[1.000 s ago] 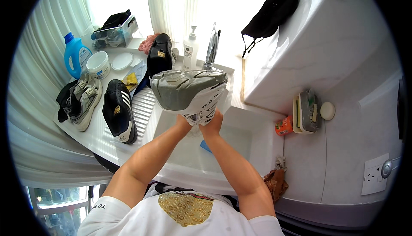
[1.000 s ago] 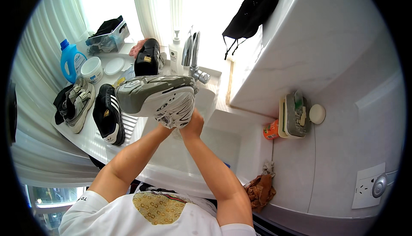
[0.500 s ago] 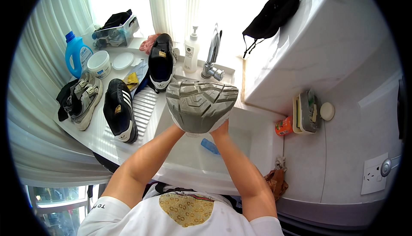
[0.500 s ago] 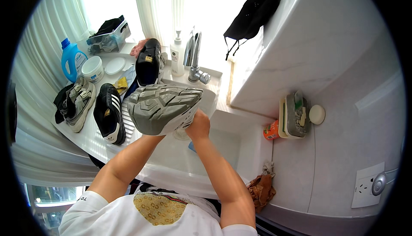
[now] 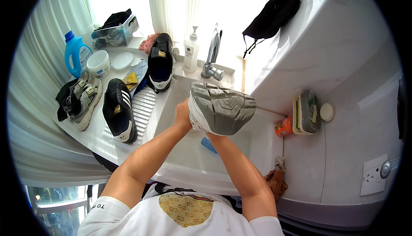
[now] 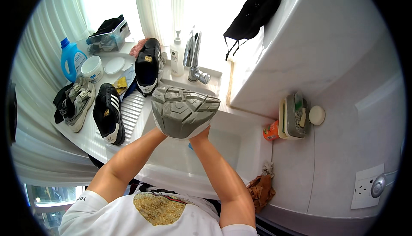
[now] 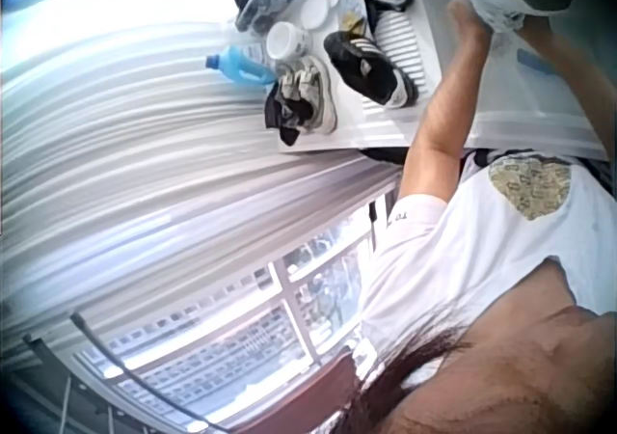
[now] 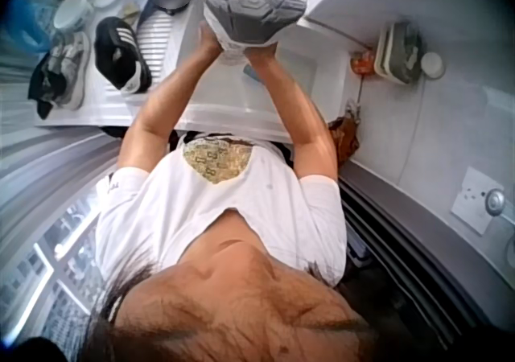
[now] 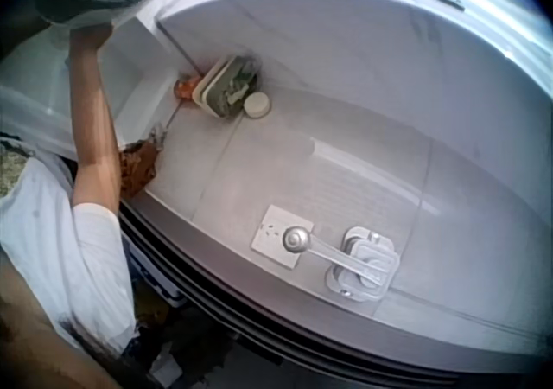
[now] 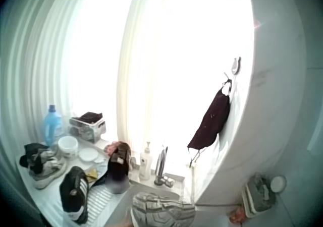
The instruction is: The person scrubs a white sneaker with a blue brush in a sink, rinses it under running water, and shakes off excess water. They then place the shoe on the floor near a window and pick up a black sneaker to begin scrubbing it as well.
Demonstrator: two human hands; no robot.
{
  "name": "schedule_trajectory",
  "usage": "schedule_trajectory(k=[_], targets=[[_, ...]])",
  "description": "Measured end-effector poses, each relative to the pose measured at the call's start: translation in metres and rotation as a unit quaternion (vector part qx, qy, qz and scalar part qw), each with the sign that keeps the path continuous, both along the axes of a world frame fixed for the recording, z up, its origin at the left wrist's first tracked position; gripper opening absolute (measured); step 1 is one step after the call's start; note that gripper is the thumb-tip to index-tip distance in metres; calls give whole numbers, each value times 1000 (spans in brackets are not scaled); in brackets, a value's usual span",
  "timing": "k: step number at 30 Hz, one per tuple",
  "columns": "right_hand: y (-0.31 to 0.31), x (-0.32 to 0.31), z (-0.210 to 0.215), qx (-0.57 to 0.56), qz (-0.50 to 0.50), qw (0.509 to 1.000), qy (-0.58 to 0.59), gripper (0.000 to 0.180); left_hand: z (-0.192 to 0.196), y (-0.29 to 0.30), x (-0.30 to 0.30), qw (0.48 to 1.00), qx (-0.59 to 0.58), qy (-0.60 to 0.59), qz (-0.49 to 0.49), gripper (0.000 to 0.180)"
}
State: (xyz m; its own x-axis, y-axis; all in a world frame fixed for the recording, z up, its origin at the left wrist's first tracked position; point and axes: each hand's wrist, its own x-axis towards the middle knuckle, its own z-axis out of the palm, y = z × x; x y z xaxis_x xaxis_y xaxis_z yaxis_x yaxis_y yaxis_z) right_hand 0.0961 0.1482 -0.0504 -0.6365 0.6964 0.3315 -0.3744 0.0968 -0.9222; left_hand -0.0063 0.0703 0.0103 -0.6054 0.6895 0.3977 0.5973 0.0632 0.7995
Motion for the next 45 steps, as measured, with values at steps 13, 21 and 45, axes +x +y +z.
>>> schedule_trajectory(k=[13, 21, 45], targets=[[-21, 14, 90, 260, -185, 854, -410, 27, -17, 10, 2, 899, 155, -401, -78, 25], [-23, 6, 87, 305, -256, 850, -345, 22, -12, 12, 2, 982, 102, -154, -46, 28], [-27, -3, 76, 273, -234, 884, -300, 15, -41, -3, 0, 997, 43, 17, -65, 38]])
